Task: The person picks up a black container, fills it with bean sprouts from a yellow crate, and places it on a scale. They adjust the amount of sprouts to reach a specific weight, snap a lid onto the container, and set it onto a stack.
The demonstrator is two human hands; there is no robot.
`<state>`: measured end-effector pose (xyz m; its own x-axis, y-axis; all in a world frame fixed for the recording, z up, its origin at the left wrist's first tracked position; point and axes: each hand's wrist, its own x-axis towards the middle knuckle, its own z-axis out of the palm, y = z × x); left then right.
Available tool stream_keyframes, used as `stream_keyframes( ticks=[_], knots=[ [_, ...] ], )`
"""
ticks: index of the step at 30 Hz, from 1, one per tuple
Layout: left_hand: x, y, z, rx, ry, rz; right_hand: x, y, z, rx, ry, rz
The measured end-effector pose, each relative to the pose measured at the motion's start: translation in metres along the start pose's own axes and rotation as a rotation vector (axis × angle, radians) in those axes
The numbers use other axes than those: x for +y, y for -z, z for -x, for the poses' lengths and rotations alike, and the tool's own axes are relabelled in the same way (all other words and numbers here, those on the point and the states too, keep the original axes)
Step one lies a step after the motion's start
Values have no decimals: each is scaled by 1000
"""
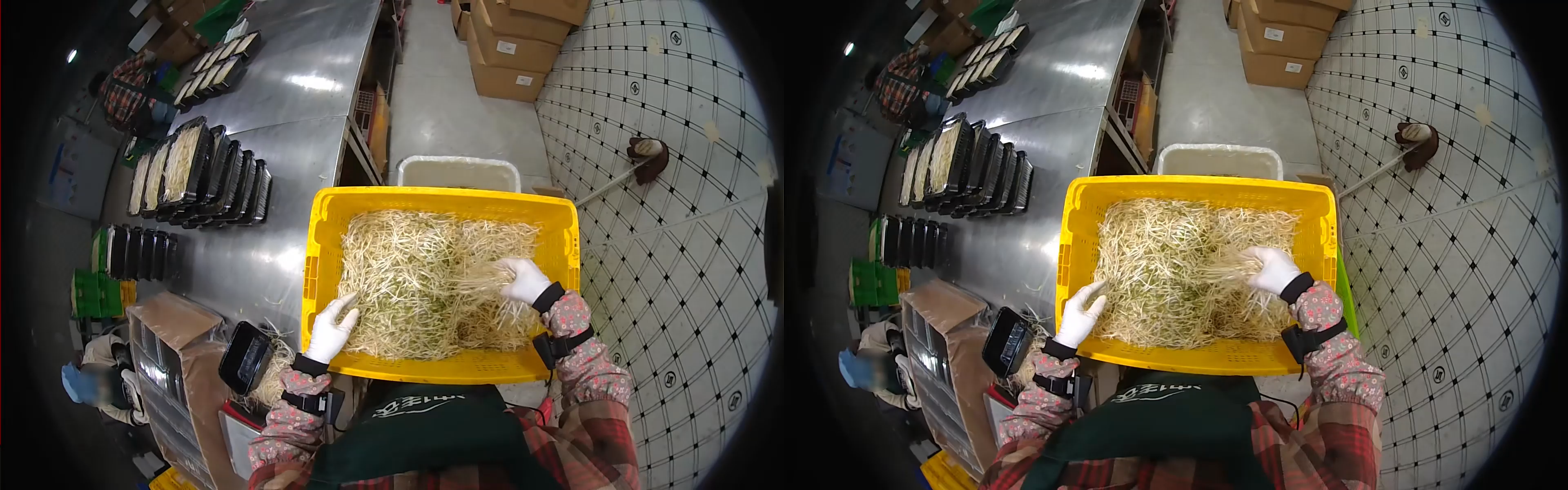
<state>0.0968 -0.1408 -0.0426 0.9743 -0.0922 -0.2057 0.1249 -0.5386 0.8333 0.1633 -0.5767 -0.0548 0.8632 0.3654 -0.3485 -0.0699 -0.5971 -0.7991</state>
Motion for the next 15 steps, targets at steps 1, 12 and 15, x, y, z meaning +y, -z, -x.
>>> stream_keyframes(
  ticks=[1,12,15],
  knots=[
    [-2,-2,-3,5,22,47,-20,-5,-4,4,85,25],
    [-25,5,29,85,45,-55,29,-14,-106,-100,-140,469],
    [-17,0,35,109,-4,-172,52,-38,-116,-51,-141,643]
  ],
)
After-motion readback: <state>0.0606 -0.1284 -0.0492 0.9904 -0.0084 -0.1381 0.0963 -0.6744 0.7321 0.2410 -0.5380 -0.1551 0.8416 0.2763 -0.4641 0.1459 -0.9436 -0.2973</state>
